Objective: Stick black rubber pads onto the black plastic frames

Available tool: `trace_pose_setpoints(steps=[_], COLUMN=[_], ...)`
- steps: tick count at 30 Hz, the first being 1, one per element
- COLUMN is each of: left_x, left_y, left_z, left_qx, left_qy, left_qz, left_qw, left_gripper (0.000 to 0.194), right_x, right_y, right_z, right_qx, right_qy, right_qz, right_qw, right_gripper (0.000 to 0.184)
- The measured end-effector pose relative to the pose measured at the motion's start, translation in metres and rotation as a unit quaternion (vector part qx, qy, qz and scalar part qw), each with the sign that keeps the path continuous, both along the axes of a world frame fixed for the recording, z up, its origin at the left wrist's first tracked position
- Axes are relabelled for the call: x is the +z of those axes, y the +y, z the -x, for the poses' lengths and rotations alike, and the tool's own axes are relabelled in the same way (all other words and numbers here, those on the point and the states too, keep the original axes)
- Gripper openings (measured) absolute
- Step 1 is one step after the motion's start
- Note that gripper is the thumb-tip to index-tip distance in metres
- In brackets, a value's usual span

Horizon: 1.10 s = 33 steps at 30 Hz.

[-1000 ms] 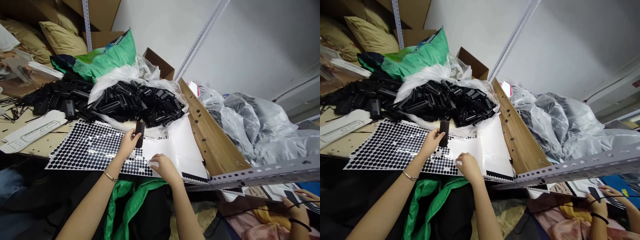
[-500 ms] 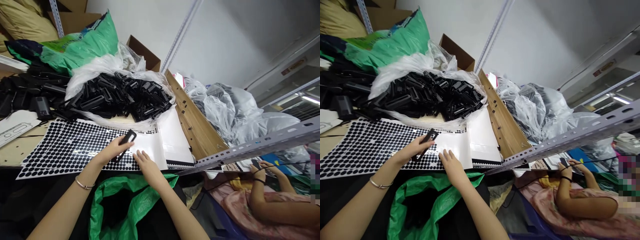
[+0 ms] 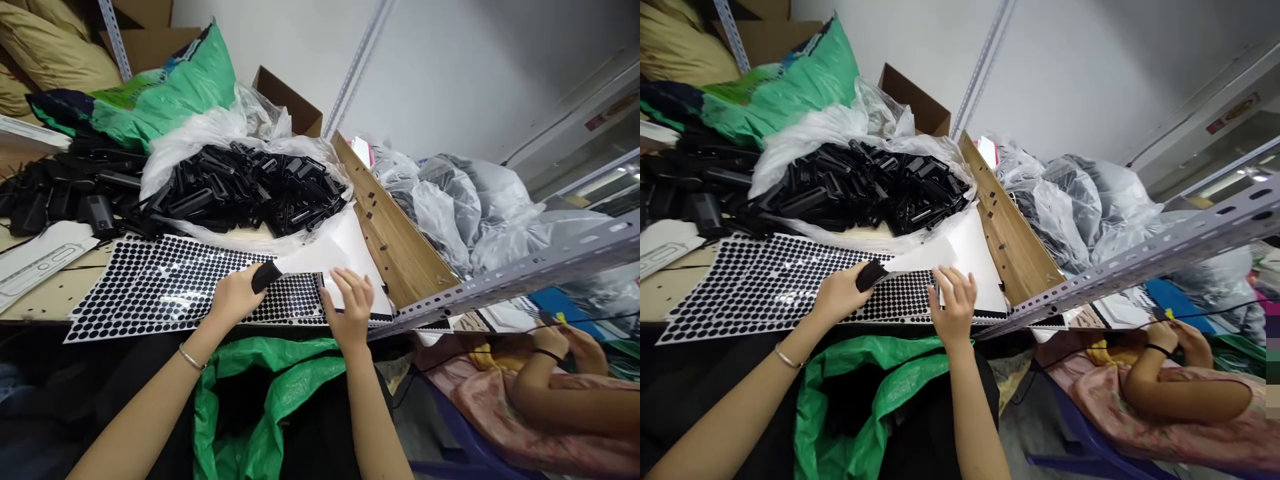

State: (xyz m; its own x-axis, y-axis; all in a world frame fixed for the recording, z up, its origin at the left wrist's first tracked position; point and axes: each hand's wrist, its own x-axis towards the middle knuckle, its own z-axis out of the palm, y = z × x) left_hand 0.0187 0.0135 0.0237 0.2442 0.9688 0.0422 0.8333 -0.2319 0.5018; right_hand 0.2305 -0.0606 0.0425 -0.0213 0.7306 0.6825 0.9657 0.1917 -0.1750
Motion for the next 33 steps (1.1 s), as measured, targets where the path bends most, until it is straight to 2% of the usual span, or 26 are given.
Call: trace_pose_setpoints(steps=[3,5,9,11,13,16,19,22,24,28,33], left_x=[0.003,0.004,0.006,0.007,0.008,0.009,0.005,-0.007,-0.017,-0.030,-0.030], left_y=[0.002,0.002,0.004,0.006,0.007,0.004,-0.003,-0.014,-0.022,-0.033,-0.026], left_z=[0.010,0.015,0.024,0.027,0.031,0.033,0.027,0.010,-0.004,-0.023,-0.017], left_qx=[0.035,0.058,0.098,0.107,0.107,0.046,-0.086,-0.262,-0.324,-0.330,-0.270], left_qy=[-0.021,-0.029,-0.070,-0.084,-0.076,-0.025,0.039,0.087,0.132,0.160,0.070], left_qz=[-0.014,-0.015,-0.008,-0.013,-0.029,-0.063,-0.099,-0.105,-0.092,-0.106,-0.057], left_qw=[0.999,0.998,0.993,0.991,0.991,0.997,0.991,0.956,0.932,0.924,0.959], left_gripper=[0.043,0.043,0.040,0.039,0.043,0.055,0.059,0.073,0.082,0.078,0.071], right_x=[-0.018,-0.033,-0.063,-0.074,-0.081,-0.089,-0.094,-0.095,-0.093,-0.087,-0.075], right_y=[-0.021,-0.035,-0.053,-0.055,-0.054,-0.053,-0.055,-0.057,-0.056,-0.053,-0.051], right_z=[-0.026,-0.044,-0.068,-0.072,-0.073,-0.074,-0.076,-0.077,-0.078,-0.080,-0.080], right_qx=[-0.095,-0.144,-0.127,-0.139,-0.147,-0.135,-0.129,-0.124,-0.117,-0.098,-0.073], right_qy=[0.059,0.087,0.073,0.046,0.012,-0.036,-0.064,-0.084,-0.093,-0.101,-0.104], right_qz=[-0.026,0.013,0.185,0.197,0.160,0.094,0.062,0.033,0.014,-0.015,-0.021], right_qw=[0.993,0.986,0.972,0.969,0.976,0.986,0.988,0.988,0.989,0.990,0.992], right_gripper=[0.037,0.044,0.039,0.036,0.034,0.031,0.030,0.030,0.028,0.023,0.024])
